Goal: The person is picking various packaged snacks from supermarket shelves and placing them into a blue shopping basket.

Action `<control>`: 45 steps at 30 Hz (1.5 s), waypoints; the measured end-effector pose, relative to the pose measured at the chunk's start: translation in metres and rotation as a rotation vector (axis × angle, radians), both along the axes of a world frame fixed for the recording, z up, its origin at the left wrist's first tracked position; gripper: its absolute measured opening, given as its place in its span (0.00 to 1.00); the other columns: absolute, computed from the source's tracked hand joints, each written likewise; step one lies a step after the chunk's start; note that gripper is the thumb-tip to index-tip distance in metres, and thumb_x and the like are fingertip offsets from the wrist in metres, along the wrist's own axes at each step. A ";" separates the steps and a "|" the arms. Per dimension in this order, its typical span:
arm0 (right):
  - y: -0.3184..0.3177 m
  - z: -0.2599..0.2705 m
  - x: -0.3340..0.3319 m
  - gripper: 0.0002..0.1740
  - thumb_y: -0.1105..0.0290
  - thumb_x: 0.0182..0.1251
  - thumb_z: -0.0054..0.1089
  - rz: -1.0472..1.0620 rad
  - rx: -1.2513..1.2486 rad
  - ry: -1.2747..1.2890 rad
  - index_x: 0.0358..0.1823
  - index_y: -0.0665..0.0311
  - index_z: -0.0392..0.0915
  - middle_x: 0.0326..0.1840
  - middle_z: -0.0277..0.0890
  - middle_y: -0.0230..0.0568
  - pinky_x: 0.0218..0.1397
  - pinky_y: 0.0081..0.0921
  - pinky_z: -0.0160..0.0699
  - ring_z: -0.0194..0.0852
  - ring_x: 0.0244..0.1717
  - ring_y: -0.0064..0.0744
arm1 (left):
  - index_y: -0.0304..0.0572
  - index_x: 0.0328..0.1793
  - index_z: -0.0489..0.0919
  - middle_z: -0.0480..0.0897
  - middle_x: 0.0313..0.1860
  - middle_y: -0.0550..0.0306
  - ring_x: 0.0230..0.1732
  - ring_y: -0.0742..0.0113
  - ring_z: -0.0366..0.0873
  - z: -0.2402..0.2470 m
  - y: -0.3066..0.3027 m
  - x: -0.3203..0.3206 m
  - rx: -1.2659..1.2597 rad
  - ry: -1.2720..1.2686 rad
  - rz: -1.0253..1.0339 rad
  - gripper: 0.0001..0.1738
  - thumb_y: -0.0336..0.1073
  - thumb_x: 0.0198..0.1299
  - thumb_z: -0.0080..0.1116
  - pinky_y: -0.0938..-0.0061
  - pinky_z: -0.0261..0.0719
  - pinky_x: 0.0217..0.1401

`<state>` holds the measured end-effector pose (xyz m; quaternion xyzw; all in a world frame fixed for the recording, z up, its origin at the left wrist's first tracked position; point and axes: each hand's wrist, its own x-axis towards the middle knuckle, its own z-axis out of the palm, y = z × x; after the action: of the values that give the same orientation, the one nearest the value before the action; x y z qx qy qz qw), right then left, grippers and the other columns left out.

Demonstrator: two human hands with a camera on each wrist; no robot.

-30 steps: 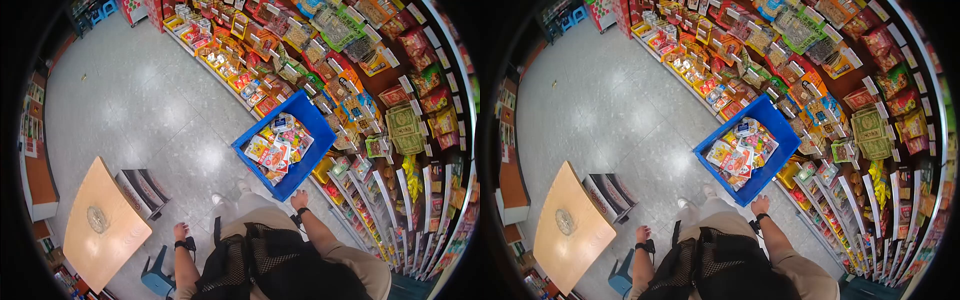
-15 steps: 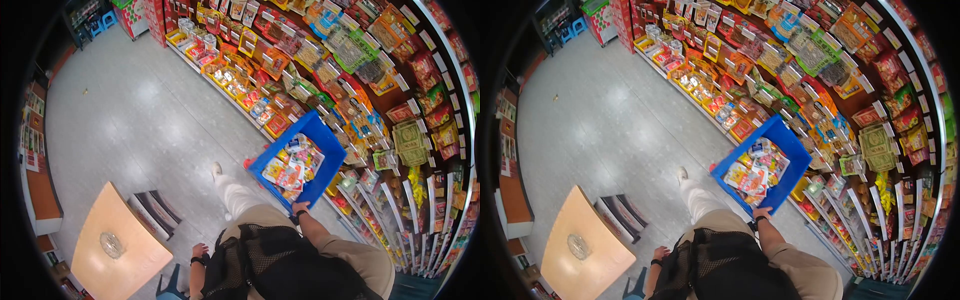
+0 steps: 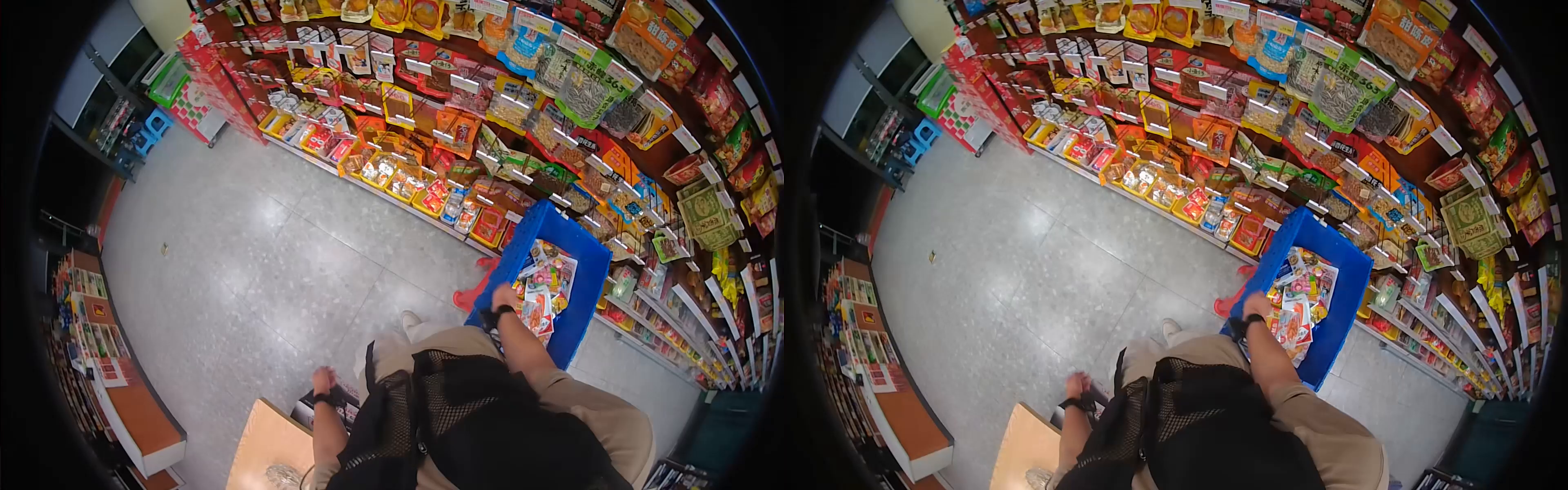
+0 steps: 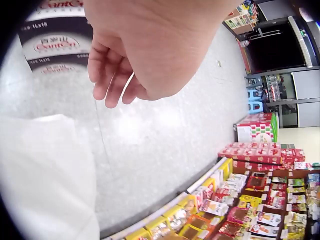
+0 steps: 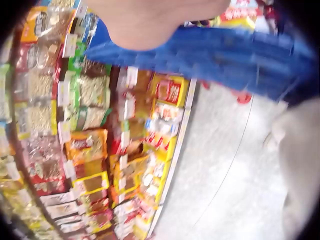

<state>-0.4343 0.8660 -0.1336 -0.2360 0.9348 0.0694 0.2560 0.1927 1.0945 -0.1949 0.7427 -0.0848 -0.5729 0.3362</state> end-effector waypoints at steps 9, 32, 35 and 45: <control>0.021 0.013 0.022 0.31 0.58 0.66 0.54 -0.145 -0.397 -0.016 0.64 0.65 0.55 0.52 0.75 0.64 0.58 0.52 0.71 0.76 0.53 0.61 | 0.39 0.51 0.78 0.84 0.34 0.53 0.27 0.68 0.79 0.065 -0.249 -0.060 0.024 0.058 -0.450 0.18 0.42 0.63 0.46 0.76 0.75 0.31; -0.331 0.161 0.142 0.19 0.78 0.55 0.54 0.305 -0.980 0.101 0.50 0.71 0.69 0.56 0.62 0.57 0.61 0.42 0.70 0.65 0.59 0.60 | 0.38 0.42 0.81 0.83 0.31 0.55 0.26 0.68 0.78 -0.006 -0.662 -0.047 -0.046 0.255 -0.838 0.14 0.41 0.61 0.53 0.77 0.73 0.26; -0.370 0.164 0.128 0.17 0.79 0.55 0.53 0.268 -0.996 0.009 0.48 0.71 0.70 0.57 0.63 0.58 0.60 0.43 0.71 0.65 0.58 0.61 | 0.39 0.46 0.80 0.83 0.35 0.56 0.31 0.71 0.79 0.083 -0.728 -0.151 -0.292 0.268 -1.113 0.14 0.42 0.64 0.53 0.80 0.75 0.32; -0.524 0.102 0.019 0.34 0.68 0.58 0.58 0.265 -0.815 -0.144 0.67 0.62 0.58 0.55 0.73 0.60 0.54 0.44 0.75 0.74 0.53 0.58 | 0.37 0.43 0.80 0.79 0.48 0.46 0.46 0.50 0.79 0.187 -0.876 -0.388 -1.111 -0.246 -1.564 0.13 0.39 0.63 0.53 0.64 0.77 0.49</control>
<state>-0.4151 0.3421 -0.0316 -0.4399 0.8272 -0.2898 0.1954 -0.1951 0.2190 -0.0079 0.2662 -0.8487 -0.4310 0.1517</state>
